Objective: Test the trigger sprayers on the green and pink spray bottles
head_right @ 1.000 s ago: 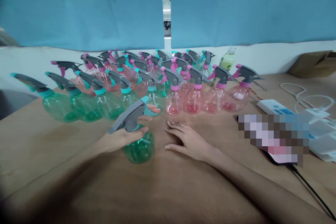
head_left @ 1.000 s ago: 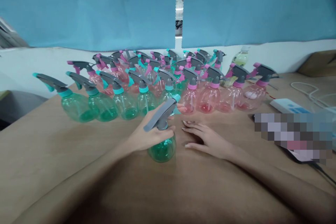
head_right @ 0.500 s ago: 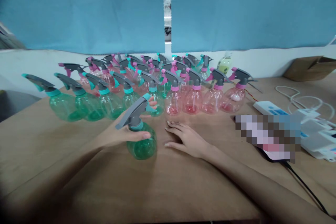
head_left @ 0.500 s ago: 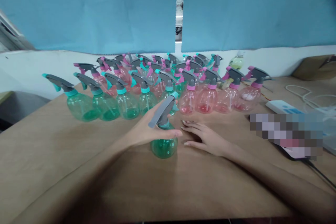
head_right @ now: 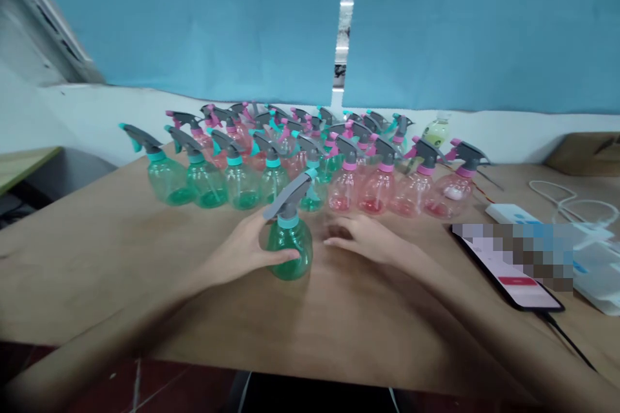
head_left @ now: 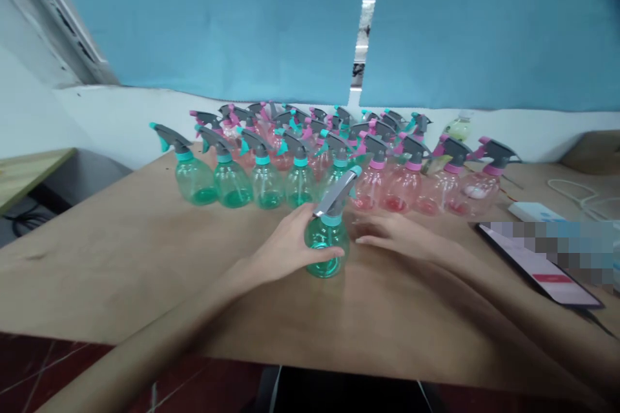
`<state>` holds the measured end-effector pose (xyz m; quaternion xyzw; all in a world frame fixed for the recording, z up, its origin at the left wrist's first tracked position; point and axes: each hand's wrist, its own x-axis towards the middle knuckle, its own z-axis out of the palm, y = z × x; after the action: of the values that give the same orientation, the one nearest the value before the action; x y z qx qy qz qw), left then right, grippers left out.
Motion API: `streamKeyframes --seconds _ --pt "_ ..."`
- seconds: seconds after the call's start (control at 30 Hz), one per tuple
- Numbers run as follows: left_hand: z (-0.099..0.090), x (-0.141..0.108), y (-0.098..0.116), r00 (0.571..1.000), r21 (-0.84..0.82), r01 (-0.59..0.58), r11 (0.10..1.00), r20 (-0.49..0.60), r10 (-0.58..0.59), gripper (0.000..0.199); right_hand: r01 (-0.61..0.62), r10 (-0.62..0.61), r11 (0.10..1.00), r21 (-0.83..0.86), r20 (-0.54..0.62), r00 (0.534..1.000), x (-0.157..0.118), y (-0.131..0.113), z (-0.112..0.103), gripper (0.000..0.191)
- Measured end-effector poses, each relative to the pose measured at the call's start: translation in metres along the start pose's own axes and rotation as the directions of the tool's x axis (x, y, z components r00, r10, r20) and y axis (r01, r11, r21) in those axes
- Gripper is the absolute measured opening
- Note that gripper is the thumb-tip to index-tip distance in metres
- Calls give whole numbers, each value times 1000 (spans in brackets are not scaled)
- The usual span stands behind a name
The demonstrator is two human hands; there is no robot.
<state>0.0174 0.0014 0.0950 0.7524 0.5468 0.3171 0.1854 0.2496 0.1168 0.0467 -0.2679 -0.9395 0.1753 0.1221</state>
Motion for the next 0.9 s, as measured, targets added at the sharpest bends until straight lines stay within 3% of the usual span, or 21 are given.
streamKeyframes --seconds 0.2,0.3,0.43,0.53,0.63,0.73,0.9 --pt "-37 -44 -28 997 117 26 993 -79 -17 56 -67 69 997 37 -64 996 44 -37 -8 29" --pt "-64 -69 -58 987 172 95 980 -142 -71 57 -1 4 1000 25 -109 994 74 -62 1 26" --pt "-104 -98 -93 949 117 181 976 -281 -142 52 146 -133 988 46 -216 967 120 -104 15 24" --pt "-134 -114 -113 906 30 262 965 -352 -235 48 195 -172 978 79 -231 958 155 -139 21 31" --pt "-161 -121 -140 823 8 320 947 -498 -274 53 68 -40 982 174 -161 986 187 -173 25 53" --pt "-182 -120 -175 771 12 315 949 -587 -248 50 -43 59 953 299 -44 997 215 -199 30 68" --pt "-204 -104 -224 706 52 276 960 -688 -166 48 -46 71 947 319 -67 995 250 -219 42 76"
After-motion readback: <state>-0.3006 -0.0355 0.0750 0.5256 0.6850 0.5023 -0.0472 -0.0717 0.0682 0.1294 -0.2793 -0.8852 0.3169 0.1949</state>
